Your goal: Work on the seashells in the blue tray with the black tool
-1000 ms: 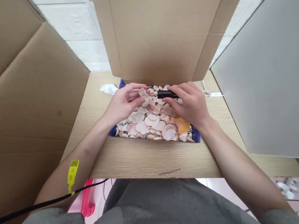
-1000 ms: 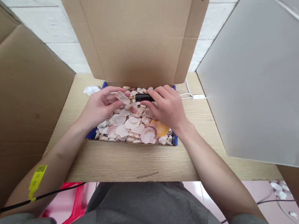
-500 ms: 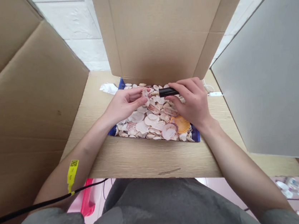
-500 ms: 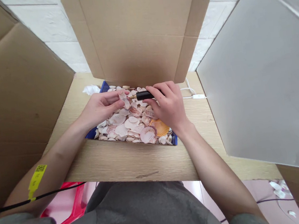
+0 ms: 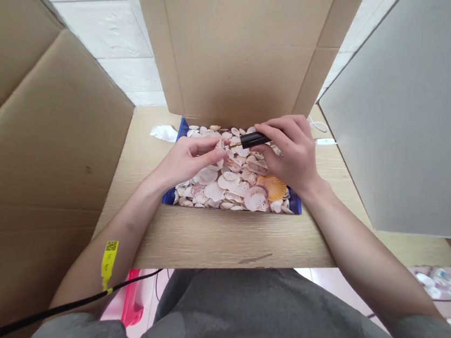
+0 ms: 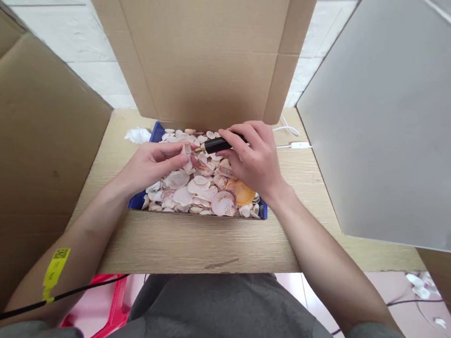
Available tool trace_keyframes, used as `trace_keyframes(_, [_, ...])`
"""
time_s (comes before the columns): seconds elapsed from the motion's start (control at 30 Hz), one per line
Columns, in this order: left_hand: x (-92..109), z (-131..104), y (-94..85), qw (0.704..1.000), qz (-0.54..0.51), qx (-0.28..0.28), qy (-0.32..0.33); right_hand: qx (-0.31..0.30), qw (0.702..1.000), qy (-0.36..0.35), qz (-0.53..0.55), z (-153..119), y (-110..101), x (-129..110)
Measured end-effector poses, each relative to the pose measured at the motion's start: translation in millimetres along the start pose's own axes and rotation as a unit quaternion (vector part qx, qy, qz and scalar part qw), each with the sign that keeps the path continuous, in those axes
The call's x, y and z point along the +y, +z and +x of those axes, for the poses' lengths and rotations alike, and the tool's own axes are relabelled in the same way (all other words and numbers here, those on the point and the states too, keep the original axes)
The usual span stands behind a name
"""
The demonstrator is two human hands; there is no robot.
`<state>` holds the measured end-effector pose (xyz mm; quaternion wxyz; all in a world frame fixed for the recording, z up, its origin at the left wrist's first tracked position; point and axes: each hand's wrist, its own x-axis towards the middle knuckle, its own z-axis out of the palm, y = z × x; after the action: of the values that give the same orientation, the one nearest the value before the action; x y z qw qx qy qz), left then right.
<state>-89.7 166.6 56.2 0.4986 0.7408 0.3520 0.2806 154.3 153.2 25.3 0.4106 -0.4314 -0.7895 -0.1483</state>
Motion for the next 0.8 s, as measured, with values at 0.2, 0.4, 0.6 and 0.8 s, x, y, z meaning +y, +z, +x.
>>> trace_keyframes(0.2, [-4.3,-0.8,0.2,1.000,-0.022,0.009,0.003,-0.032,0.999,0.024,0.010,0.2,-0.7,-0.4])
trace_keyframes(0.4, [-5.2,-1.0,1.4,0.998,-0.041,0.045,-0.012,-0.099,0.994,0.042,0.028,-0.7,-0.1,-0.5])
trace_keyframes(0.6, [-2.1,-1.1,3.0,0.997,-0.039,0.053,-0.027,-0.106,0.993,0.041,0.030,-1.7,0.7,0.1])
trace_keyframes(0.8, [-3.4,-1.3,1.9,0.999,-0.032,0.025,-0.027,-0.070,0.997,0.027,0.010,-0.4,-0.1,0.9])
